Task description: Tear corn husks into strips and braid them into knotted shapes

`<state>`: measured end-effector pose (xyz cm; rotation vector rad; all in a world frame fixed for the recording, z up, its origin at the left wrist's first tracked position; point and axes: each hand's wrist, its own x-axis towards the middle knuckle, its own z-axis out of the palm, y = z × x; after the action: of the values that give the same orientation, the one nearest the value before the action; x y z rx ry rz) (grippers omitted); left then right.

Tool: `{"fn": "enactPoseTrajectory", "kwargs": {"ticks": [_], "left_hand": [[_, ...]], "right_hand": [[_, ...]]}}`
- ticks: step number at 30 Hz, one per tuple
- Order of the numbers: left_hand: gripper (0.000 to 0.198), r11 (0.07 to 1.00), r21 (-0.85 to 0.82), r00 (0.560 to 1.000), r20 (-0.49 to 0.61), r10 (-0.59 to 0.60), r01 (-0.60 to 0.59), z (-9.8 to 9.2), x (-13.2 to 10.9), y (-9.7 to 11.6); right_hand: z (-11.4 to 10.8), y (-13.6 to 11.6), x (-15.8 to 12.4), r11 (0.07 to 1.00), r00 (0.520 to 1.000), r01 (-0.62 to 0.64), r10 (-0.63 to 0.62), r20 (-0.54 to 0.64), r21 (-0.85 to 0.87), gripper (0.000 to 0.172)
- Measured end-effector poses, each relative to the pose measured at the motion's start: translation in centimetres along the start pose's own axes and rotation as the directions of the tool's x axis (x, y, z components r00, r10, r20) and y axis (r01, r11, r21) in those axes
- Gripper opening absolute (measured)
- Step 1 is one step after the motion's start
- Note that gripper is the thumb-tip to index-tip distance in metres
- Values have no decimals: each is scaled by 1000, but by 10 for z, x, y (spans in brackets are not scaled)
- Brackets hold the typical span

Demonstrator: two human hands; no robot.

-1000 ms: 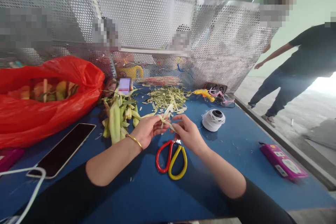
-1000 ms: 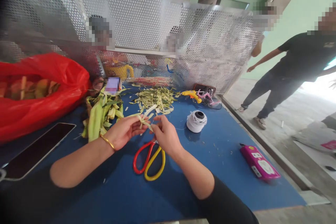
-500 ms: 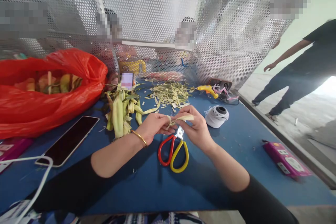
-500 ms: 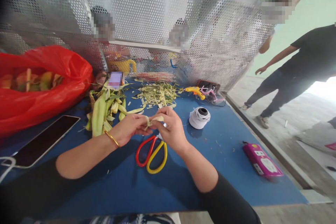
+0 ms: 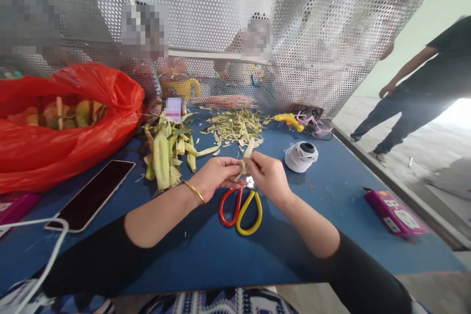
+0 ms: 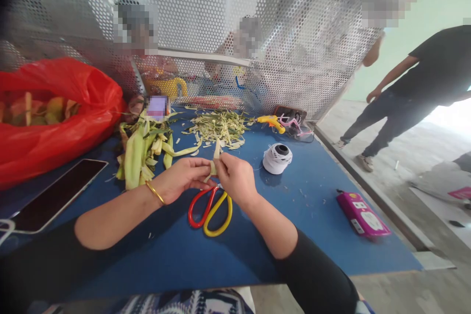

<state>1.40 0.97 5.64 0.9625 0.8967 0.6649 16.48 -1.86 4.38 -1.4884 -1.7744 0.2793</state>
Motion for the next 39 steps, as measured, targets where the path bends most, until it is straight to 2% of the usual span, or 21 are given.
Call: {"fn": "enactPoseTrajectory", "kwargs": {"ticks": [2, 4, 9, 11, 15, 18, 20, 23, 26, 28, 31, 35, 39], "left_hand": [[7, 1000, -12, 997, -81, 2, -3, 3, 0, -1], [4, 999, -36, 994, -114, 2, -6, 5, -1, -2], [6, 995, -94, 997, -61, 38, -43, 7, -3, -5], [12, 994, -72, 994, -78, 77, -83, 8, -3, -9], [15, 992, -9, 977, -178, 121, -124, 9, 1, -15], [14, 992, -28, 967, -228, 115, -125, 7, 4, -13], [15, 989, -65, 956, -270, 113, -135, 3, 6, -9], [17, 985, -95, 950, -291, 113, -146, -3, 8, -4], [21, 988, -65, 958, -263, 118, -140, -5, 10, -3], [23, 991, -29, 960, -256, 117, -128, -6, 10, -4], [19, 992, 35, 963, -237, 126, -122, -5, 10, -6], [14, 987, 107, 967, -211, 144, -124, -5, 11, -6], [12, 986, 102, 960, -232, 156, -135, -6, 12, -6]], "right_hand": [[2, 0, 0, 997, 998, -57, 57, 2, 54, 32], [3, 1, 0, 990, 994, -109, 110, -7, 93, 30], [5, 1, 0, 962, 973, -221, 229, -29, 160, 24], [7, 2, 1, 952, 967, -245, 252, -20, 181, 24], [8, 1, 1, 921, 959, -284, 275, 70, 269, 23], [0, -2, 2, 866, 941, -339, 300, 159, 368, 18], [-9, -5, 4, 854, 944, -326, 270, 190, 407, 16], [-21, -8, 7, 855, 948, -259, 135, 290, 448, 16], [-27, -10, 9, 826, 914, -234, 7, 406, 513, 20], [-28, -10, 9, 810, 902, -230, -30, 430, 539, 19], [-27, -11, 9, 828, 931, -199, -7, 365, 524, 16], [-27, -9, 10, 899, 975, -123, 31, 219, 421, 25], [-26, -2, 12, 933, 963, -157, 72, 259, 323, 27]]}}
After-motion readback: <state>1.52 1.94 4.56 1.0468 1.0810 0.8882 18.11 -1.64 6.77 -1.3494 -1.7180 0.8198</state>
